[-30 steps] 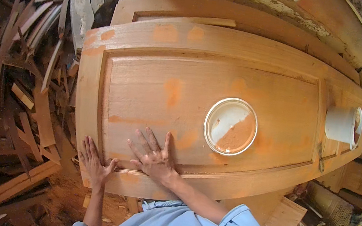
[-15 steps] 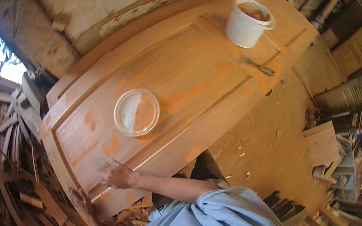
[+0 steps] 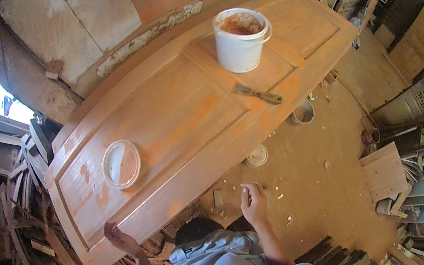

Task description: The person applies a reddish-brown wood finish to a large wooden cabinet door using a brush. They dip the brush into a white bucket of finish and spread it across the door's surface, including the recessed panels and raised frames. The person also uses their hands to wipe and smooth the finish on the wood.

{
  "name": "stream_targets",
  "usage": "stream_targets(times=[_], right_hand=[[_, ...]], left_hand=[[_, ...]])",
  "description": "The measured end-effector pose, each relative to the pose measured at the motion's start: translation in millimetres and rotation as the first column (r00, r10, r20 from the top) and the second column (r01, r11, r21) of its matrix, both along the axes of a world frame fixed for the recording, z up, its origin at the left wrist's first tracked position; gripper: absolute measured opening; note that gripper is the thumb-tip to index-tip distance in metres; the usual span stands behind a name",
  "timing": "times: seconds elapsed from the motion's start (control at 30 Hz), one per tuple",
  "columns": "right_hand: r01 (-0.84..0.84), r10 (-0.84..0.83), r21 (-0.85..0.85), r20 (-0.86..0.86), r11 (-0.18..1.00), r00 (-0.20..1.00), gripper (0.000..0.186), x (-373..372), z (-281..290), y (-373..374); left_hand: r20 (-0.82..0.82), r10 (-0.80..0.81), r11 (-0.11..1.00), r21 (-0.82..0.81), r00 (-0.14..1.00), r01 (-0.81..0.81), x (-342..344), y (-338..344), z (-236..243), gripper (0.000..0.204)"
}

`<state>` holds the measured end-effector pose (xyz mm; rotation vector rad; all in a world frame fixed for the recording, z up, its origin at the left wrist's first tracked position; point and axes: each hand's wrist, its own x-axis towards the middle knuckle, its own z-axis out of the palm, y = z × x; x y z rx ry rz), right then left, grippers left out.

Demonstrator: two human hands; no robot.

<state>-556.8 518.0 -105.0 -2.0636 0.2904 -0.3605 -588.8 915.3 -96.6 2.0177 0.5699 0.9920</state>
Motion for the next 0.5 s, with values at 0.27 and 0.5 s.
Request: stream_targets(times=[0.27, 0.5], right_hand=[[-0.311, 0.312, -0.082, -0.005, 0.947, 0.950, 0.018, -2, 2, -148], [-0.119, 0.111, -0.061, -0.113, 0.991, 0.987, 0.016, 8, 4, -303]], left_hand=[[-0.007, -0.190, 0.941, -0.288, 0.982, 0.180, 72, -181, -7, 0.039], [-0.397, -0.218, 0.946, 0.137, 0.891, 0.292, 118, -284, -16, 0.052]])
